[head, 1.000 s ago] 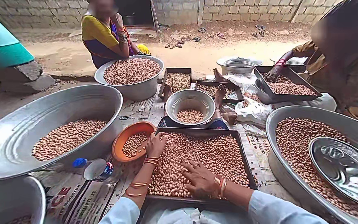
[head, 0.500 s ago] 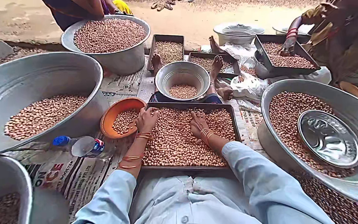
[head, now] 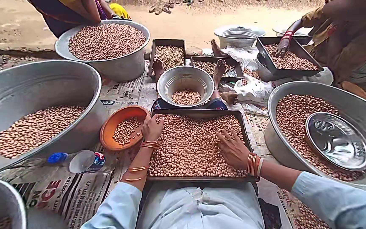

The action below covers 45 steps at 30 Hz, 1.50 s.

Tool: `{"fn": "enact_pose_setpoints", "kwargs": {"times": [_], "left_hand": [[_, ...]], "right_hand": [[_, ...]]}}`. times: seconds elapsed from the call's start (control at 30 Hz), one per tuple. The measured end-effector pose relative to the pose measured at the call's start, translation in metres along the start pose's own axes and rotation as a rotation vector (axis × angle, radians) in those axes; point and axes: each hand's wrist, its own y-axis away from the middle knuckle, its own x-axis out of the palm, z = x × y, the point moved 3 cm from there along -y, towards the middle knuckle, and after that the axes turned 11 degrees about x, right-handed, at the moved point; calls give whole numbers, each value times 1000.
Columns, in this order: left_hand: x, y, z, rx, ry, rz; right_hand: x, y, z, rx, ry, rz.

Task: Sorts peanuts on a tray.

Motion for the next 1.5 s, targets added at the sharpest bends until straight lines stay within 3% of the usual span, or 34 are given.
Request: {"fn": "enact_pose_setpoints", "kwargs": {"times": [0.13,0.27,0.37,0.47,0.57,0.63,0.7,0.83,0.93,1.03,1.13,1.23,1.3,1.37,1.5], "left_hand": [[2,-4,2,-8,-21,-2],[-1,2,8,-33,-31,-33],[-3,7,12,-42,-36,-33],[-5,11,11,-43,-44,-20],[-6,12,4,-46,-32,1],[-7,9,0,-34,-20,4],[-5,7,-4,-27,6,19],[-6,3,-7,-35,-6,44],[-6,3,-6,-49,-33,48],[-9,7,-1,-60,-54,31],[-12,13,4,-64,-46,17],[-10,14,6,-52,-46,13],[-9,13,4,-39,-49,14],[-9,11,1,-33,-48,28],[-8,5,-7,-37,-49,64]], "right_hand": [[-4,-60,-35,220,-44,-34],[-4,-129,30,249,-230,-121],[-9,-144,94,168,-404,-90],[-7,-110,128,-67,-477,-15],[4,-54,109,-259,-359,69],[8,-19,76,-189,-229,118],[10,6,36,7,-137,144],[9,-11,-24,259,-30,76],[9,-60,-12,338,-100,31],[-5,-107,40,330,-182,-1],[-15,-128,94,215,-319,25],[-18,-107,122,-1,-359,74],[-12,-75,119,-123,-298,161],[-4,-36,98,-126,-199,227],[1,7,26,172,-60,281]]}}
